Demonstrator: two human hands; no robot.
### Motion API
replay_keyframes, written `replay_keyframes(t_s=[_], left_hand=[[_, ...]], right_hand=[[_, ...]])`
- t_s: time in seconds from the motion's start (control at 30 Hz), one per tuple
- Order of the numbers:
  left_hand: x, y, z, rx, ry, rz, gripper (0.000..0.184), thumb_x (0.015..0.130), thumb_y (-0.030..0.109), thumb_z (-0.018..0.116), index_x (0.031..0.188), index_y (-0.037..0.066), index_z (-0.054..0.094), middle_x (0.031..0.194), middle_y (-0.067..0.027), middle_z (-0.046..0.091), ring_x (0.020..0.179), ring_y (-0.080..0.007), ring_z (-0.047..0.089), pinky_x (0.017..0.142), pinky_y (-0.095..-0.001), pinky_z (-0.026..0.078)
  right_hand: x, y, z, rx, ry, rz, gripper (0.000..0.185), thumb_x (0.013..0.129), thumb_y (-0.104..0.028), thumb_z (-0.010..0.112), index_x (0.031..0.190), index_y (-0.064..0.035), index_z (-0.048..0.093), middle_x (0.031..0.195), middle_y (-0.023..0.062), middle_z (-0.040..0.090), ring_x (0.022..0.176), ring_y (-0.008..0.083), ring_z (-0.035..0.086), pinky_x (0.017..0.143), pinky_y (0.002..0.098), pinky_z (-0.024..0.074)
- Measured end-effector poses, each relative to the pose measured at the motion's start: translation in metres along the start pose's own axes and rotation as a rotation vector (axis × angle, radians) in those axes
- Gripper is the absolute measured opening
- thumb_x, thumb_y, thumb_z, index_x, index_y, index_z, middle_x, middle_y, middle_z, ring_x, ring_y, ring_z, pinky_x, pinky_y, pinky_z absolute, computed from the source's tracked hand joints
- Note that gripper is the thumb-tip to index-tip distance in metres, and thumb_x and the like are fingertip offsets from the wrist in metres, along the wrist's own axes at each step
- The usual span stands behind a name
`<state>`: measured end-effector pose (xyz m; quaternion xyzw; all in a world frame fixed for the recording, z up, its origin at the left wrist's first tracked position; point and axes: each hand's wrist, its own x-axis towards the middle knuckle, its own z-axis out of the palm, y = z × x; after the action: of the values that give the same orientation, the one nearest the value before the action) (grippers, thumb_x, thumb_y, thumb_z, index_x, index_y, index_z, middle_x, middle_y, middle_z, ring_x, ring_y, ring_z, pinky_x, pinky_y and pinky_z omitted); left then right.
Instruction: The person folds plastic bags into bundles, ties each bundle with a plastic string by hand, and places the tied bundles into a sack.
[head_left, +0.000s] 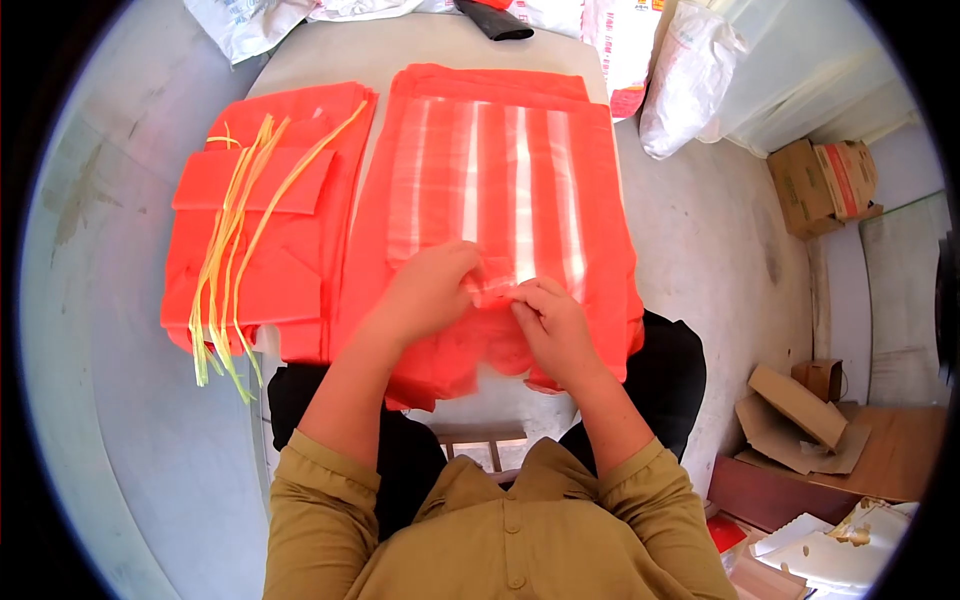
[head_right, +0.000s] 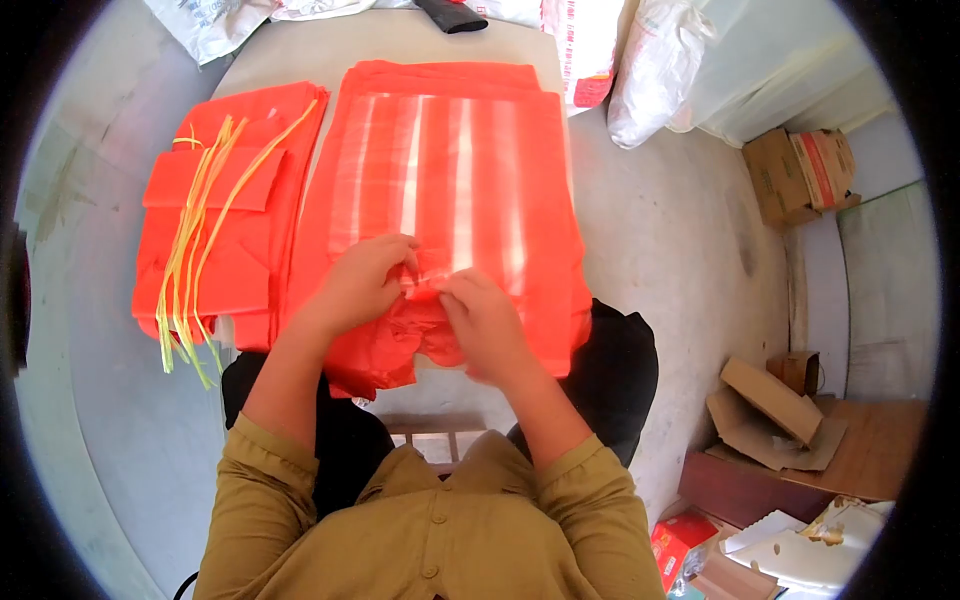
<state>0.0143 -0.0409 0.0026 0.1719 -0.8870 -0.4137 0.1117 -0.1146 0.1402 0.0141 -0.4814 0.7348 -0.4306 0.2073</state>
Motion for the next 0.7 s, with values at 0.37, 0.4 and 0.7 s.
replay_keyframes(t_s=[0.37, 0.4, 0.7], left_hand=[[-0.005, -0.001, 0.021, 0.069, 0.087, 0.124, 0.019, 0.088, 0.001, 0.070, 0.106, -0.001, 0.071, 0.127, -0.0132, 0.068, 0.113, -0.0342, 0.061, 0.097, -0.0426, 0.050], [-0.004, -0.001, 0.019, -0.010, 0.061, 0.095, 0.019, 0.089, 0.001, 0.069, 0.107, -0.001, 0.071, 0.125, -0.0132, 0.068, 0.112, -0.0343, 0.061, 0.096, -0.0416, 0.050], [0.001, 0.002, 0.006, -0.349, -0.068, 0.007, 0.018, 0.095, 0.000, 0.062, 0.111, -0.004, 0.069, 0.117, -0.0123, 0.069, 0.104, -0.0296, 0.063, 0.092, -0.0376, 0.050]], right_hand=[[0.009, 0.045, -0.028, 0.056, 0.260, 0.042, 0.022, 0.103, -0.010, 0.059, 0.124, -0.0028, 0.066, 0.111, 0.0036, 0.066, 0.101, 0.0137, 0.063, 0.089, 0.0298, 0.0514], [0.006, 0.054, -0.040, 0.097, 0.299, 0.122, 0.024, 0.104, -0.010, 0.059, 0.125, -0.0025, 0.065, 0.114, 0.0034, 0.065, 0.104, 0.0135, 0.063, 0.091, 0.0296, 0.0509], [-0.006, 0.082, -0.051, 0.012, 0.253, 0.294, 0.051, 0.103, -0.016, 0.060, 0.151, -0.0042, 0.045, 0.146, 0.0135, 0.049, 0.123, 0.0216, 0.058, 0.103, 0.0335, 0.0482]])
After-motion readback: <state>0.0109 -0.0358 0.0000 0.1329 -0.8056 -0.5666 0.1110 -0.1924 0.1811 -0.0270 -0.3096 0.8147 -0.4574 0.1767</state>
